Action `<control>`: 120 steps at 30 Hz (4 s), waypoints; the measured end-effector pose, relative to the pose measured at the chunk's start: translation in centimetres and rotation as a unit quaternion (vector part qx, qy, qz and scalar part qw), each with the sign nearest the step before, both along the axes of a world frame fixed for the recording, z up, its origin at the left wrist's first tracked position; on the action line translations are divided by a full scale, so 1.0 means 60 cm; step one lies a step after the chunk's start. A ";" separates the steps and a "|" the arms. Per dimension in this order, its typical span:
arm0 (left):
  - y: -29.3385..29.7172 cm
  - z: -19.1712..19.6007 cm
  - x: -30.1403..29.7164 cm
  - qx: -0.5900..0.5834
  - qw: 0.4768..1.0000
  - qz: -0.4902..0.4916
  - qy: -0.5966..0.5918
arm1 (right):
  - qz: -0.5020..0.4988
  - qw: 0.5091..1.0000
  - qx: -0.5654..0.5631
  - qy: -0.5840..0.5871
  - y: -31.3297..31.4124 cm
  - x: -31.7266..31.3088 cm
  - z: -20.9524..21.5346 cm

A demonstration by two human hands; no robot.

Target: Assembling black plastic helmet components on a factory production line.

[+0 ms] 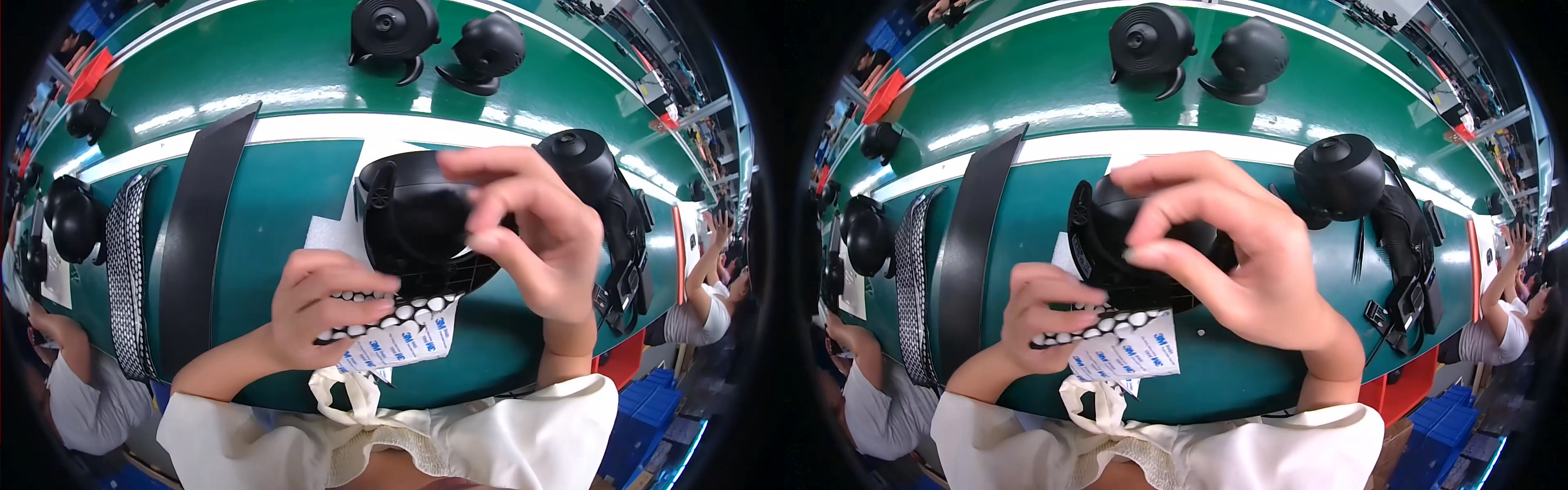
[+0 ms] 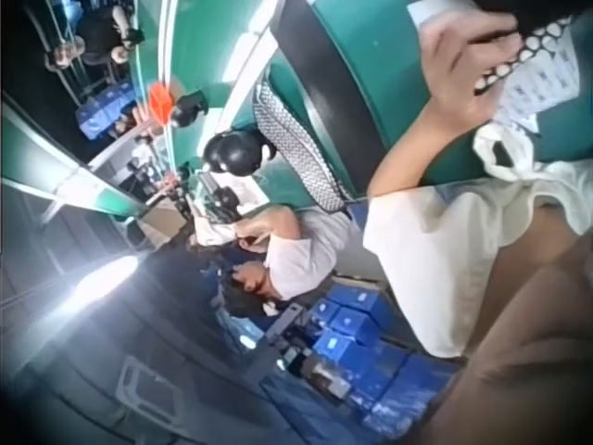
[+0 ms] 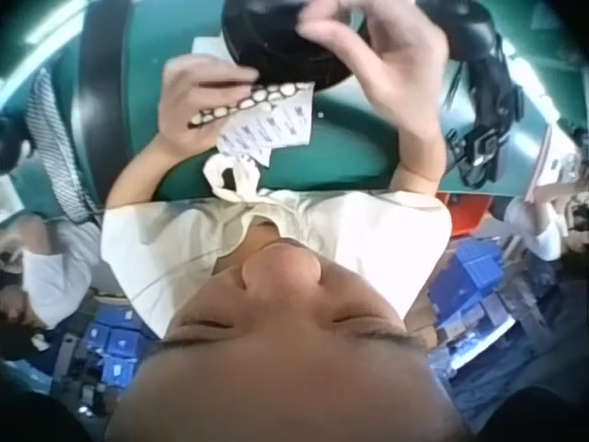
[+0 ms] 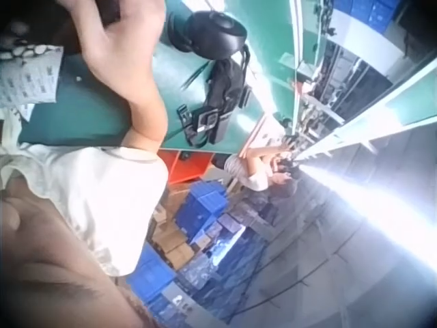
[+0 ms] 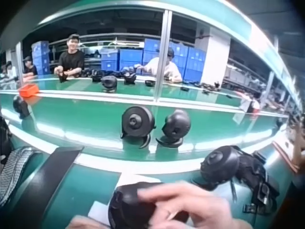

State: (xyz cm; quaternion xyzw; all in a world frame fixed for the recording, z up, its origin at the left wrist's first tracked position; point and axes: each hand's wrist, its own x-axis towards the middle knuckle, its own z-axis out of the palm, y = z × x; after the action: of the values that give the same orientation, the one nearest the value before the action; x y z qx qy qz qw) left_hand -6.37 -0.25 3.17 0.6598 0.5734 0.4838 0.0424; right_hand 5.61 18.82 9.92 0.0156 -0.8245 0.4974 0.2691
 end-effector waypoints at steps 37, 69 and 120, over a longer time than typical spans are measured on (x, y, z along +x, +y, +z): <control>0.014 -0.009 0.013 0.037 0.997 0.065 0.030 | -0.080 0.900 0.421 0.075 -0.040 -0.048 -0.032; -0.012 0.022 0.024 -0.005 0.988 0.037 -0.151 | 0.059 0.953 0.289 -0.073 -0.055 0.016 -0.012; -0.009 0.027 0.037 -0.050 0.977 0.042 -0.201 | 0.061 0.992 0.113 -0.004 -0.060 0.024 -0.016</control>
State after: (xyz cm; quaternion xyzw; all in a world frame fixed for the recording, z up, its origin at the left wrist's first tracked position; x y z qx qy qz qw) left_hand -4.13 -0.81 4.81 0.5213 0.6038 0.5787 0.1698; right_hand 7.02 15.20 8.98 0.0939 -0.8744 0.4162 0.2311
